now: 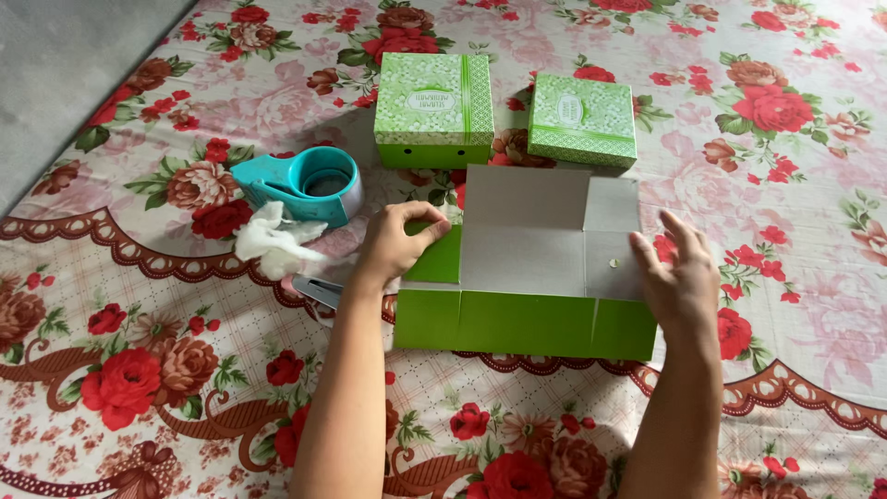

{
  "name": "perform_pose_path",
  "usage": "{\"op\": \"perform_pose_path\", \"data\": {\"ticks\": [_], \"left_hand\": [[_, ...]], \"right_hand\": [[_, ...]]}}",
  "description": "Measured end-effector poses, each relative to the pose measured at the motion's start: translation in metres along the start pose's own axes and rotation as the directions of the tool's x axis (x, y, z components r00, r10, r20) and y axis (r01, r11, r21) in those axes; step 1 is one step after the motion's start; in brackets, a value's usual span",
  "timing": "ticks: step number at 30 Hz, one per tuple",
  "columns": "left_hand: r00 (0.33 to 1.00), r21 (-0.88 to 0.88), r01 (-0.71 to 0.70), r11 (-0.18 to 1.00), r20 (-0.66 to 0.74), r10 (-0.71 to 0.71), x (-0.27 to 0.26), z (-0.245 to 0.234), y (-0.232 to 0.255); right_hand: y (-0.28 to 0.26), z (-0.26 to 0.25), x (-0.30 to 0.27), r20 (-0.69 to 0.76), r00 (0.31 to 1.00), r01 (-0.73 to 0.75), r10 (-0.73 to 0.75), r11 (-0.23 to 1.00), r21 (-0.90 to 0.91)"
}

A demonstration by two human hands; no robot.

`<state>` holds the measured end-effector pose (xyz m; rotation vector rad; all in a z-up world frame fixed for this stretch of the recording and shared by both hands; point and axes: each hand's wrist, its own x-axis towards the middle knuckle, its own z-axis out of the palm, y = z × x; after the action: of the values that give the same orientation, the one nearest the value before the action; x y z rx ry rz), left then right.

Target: The person folds a flat green cardboard sheet into a box shape, aligning flaps and creasing edges. They then use a stapler to secure the side flaps together, completing the box assembly.

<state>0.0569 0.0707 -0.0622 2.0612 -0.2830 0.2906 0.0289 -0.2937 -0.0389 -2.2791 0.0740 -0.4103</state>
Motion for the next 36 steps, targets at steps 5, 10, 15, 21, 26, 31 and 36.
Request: {"op": "perform_pose_path", "data": {"ticks": [5,10,15,21,26,31,36], "left_hand": [[0.931,0.220,-0.244,0.944,-0.218,0.292,-0.003,-0.011,0.037],[0.949,0.407,-0.215,0.888,-0.128,0.289,-0.020,-0.044,0.084],[0.969,0.380,-0.246,0.892,0.080,0.233,-0.019,0.020,0.112],[0.855,0.622,-0.220,0.751,0.494,-0.159,-0.022,0.099,0.085],[0.862,0.668,-0.211,0.713,0.471,-0.186,-0.034,0.106,0.089],[0.879,0.661,-0.202,0.722,0.448,-0.165,-0.037,0.116,0.094],[0.865,0.636,-0.172,0.752,0.463,-0.193,-0.035,0.116,0.095]], "right_hand": [[0.036,0.039,0.012,-0.039,0.971,-0.223,0.237,0.948,0.228],[0.033,0.061,0.014,-0.137,0.943,-0.318,0.304,0.943,-0.101],[0.027,0.065,0.024,-0.152,0.956,-0.274,0.250,0.947,-0.169],[0.045,0.057,0.033,0.116,0.974,-0.221,0.196,0.936,0.273],[0.050,0.045,0.042,0.337,0.939,-0.191,-0.062,0.723,0.664],[0.060,0.046,0.046,0.302,0.952,-0.175,-0.050,0.720,0.671],[0.063,0.047,0.047,0.231,0.969,-0.094,-0.090,0.729,0.678]]}}
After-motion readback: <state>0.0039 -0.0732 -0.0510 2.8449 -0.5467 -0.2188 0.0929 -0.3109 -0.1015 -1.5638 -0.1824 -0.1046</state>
